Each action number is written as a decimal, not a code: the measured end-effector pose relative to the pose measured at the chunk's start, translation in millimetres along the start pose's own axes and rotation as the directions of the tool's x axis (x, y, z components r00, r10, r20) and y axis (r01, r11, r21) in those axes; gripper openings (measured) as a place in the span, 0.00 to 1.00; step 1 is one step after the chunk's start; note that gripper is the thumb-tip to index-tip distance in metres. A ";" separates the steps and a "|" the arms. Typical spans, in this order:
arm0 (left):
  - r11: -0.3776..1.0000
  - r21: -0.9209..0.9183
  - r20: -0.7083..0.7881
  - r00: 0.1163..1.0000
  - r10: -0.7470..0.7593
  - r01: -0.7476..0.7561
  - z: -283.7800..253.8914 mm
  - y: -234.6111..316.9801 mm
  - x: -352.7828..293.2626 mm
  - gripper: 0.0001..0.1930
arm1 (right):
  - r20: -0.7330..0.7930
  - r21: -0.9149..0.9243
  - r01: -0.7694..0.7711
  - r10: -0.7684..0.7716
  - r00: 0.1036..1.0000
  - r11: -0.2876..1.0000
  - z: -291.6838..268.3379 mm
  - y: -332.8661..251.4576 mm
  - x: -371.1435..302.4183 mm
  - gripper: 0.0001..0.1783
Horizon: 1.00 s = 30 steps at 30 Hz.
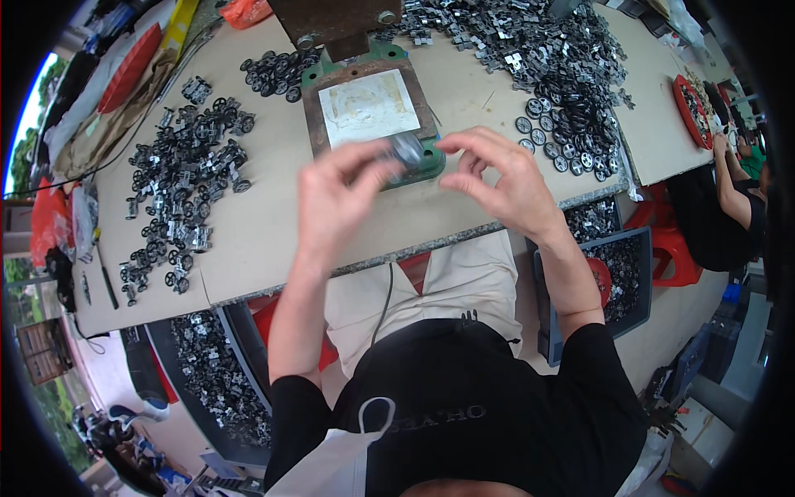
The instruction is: The person assembles small circular plastic components and metal rings by hand, then uses a manual press to join them.
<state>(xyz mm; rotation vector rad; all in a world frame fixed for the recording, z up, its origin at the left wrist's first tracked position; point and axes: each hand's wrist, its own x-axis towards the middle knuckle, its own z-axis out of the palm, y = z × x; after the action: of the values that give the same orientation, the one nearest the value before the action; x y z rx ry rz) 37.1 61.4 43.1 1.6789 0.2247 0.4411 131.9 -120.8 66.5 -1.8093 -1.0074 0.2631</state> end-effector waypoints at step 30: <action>0.909 0.384 -0.186 0.951 0.248 -0.162 -18.4 -36.9 77.5 0.11 | 0.037 -0.333 -0.001 0.014 0.999 0.943 -57.2 0.8 29.9 0.09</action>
<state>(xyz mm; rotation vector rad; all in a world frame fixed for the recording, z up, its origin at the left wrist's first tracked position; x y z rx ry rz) 103.5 114.4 21.1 2.0263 0.3163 0.7968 184.5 -136.8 100.3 -2.1201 -1.1245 0.1366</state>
